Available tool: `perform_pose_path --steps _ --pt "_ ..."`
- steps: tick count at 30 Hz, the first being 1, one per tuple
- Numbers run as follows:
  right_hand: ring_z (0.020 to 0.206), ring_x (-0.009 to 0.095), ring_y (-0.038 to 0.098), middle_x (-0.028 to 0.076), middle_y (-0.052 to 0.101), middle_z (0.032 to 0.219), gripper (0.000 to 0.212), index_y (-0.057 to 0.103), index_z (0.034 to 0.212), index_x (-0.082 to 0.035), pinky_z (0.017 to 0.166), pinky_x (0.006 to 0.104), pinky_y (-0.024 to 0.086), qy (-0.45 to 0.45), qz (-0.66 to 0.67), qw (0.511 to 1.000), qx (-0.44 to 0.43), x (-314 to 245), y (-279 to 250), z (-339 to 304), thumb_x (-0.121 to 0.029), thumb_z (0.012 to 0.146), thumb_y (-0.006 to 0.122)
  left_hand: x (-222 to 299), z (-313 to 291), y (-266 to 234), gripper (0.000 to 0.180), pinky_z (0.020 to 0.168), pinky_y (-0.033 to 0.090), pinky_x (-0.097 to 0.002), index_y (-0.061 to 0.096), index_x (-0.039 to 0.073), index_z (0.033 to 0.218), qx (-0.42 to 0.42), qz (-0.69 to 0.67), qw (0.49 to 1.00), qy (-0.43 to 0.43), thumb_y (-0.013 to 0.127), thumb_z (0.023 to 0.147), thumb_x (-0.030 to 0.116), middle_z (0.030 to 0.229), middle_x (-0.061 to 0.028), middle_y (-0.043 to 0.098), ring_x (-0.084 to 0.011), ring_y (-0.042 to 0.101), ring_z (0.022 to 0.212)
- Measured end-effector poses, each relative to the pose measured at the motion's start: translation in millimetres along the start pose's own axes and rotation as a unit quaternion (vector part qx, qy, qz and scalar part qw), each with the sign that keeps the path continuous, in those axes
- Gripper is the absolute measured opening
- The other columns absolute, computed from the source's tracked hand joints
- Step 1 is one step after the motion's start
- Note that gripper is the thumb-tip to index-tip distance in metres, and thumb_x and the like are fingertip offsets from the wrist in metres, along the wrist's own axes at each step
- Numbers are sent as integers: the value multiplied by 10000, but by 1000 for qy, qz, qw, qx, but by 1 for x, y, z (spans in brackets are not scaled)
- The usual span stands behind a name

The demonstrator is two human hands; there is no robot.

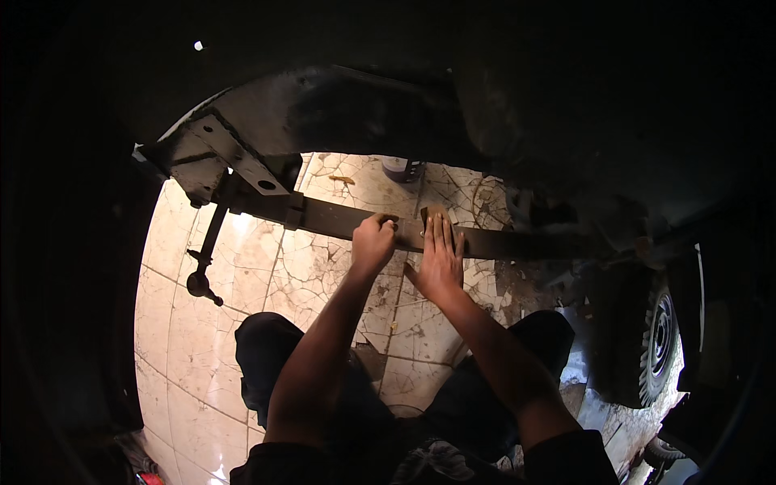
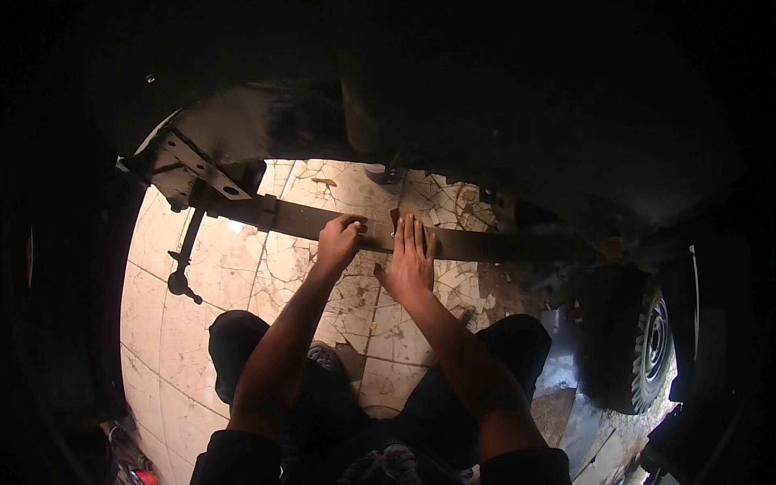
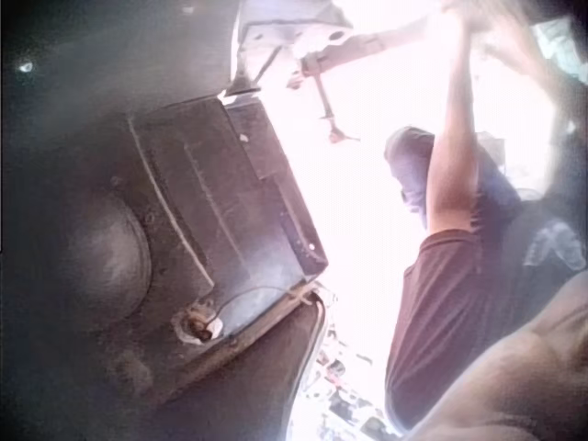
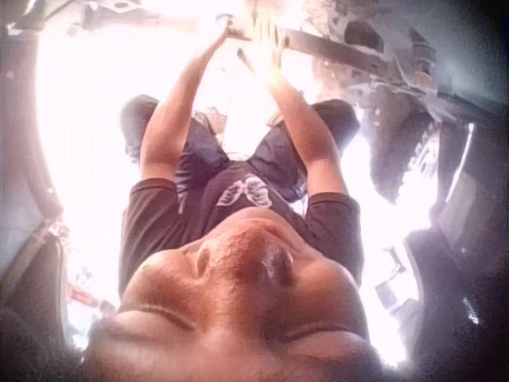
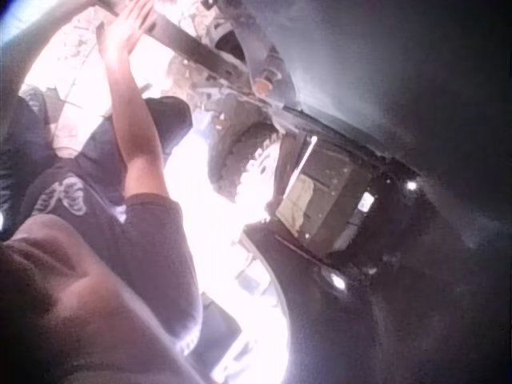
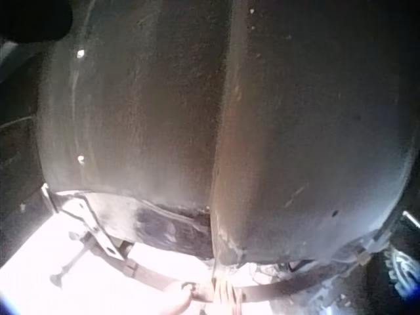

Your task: The person scrubs the undercarriage of a vehicle using a brush and a cleaning solution. They work on the metal frame and suspension components, applying the solution and scrubbing to remove dirt and grime.

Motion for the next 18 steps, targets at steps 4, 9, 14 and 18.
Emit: perform_pose_path --steps 4,9,14,18 --pt "1595 319 77 185 107 1714 1179 96 1629 15 1298 454 71 -15 8 1000 -9 4 -5 6 -503 823 782 -6 4 -3 291 876 549 -448 744 4 1092 17 27 999 11 600 953 215 1011 -242 740 -409 713 1007" --pt "1593 344 70 227 101 1702 1212 75 1620 39 1300 460 64 -28 8 999 -35 -4 -1 -23 -428 794 829 15 -5 1 295 885 546 -465 742 18 1099 13 84 995 49 615 957 243 1025 -247 732 -425 702 1012" --pt "1593 362 60 229 88 1704 1258 29 1620 39 1301 458 53 -33 15 999 -37 -5 4 -26 -350 757 859 27 -14 15 305 889 545 -467 733 20 1118 -8 116 992 48 594 971 249 1046 -245 730 -423 698 1017" --pt "1596 351 42 220 46 1711 1279 4 1623 34 1302 453 49 -16 9 997 -81 -6 1 -18 -319 744 864 33 -24 17 312 899 542 -477 720 1 1102 -24 161 983 80 591 965 250 1066 -246 725 -426 684 1029"
Point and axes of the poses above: each hand's wrist, its own z-axis towards the middle knuckle, its own y-axis out of the palm, x = y × z, the point moved 8 cm from there along z, towards the middle knuckle
